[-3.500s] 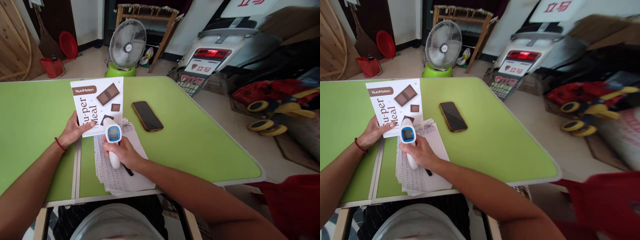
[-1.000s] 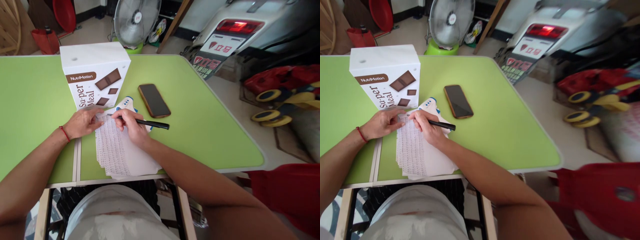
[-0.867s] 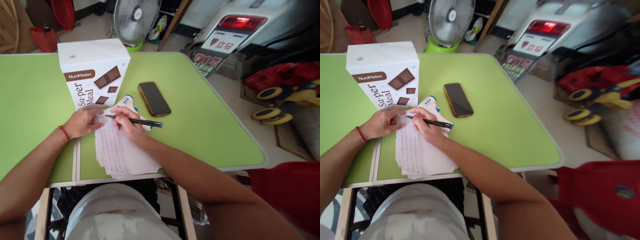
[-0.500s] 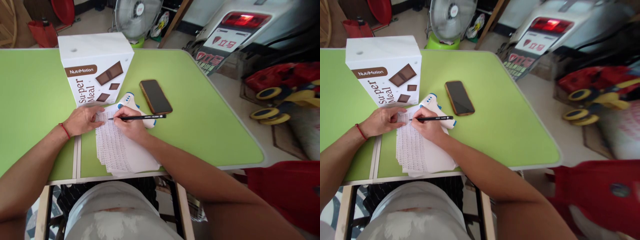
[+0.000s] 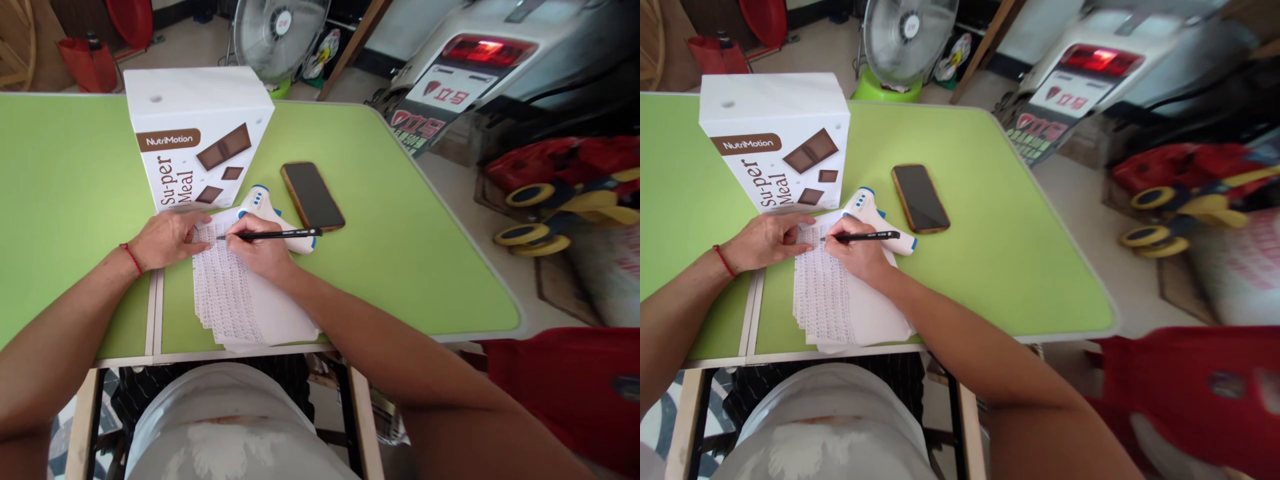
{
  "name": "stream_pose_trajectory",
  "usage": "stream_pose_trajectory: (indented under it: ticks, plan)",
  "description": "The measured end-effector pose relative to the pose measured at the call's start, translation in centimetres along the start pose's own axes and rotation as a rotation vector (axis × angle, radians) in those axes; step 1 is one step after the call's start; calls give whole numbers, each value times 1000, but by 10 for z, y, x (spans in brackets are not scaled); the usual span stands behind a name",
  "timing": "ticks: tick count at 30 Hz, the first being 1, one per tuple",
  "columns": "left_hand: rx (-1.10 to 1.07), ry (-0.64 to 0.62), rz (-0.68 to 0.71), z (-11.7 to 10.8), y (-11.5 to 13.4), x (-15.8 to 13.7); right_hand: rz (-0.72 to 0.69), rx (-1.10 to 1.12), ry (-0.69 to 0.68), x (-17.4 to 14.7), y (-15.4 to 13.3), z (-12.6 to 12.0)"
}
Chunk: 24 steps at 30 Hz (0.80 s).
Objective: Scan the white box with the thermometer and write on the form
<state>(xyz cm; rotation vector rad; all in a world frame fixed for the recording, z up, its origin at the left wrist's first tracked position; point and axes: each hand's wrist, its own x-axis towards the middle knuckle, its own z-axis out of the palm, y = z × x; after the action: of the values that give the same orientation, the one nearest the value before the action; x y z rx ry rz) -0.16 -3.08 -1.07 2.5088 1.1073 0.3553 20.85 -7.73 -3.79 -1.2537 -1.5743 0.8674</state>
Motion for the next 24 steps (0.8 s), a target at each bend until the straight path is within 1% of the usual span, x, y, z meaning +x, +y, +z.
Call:
stream_pose_trajectory:
  ticks: [4,11,18,21,24]
  plan:
    - [-1,-5,-22,0,1,0,-13,-11,-10,0,0,0]
    - [-8,-27,-50,-1,2,0,5,-53,-15,-1,-1,0]
    - [-28,-28,-60,-1,1,1,8,-23,-1,0,-1,-1]
    - [-38,-13,-33,0,-1,0,14,-24,19,0,0,-1]
    - [-40,2,-13,0,-1,0,12,-48,4,1,0,-2]
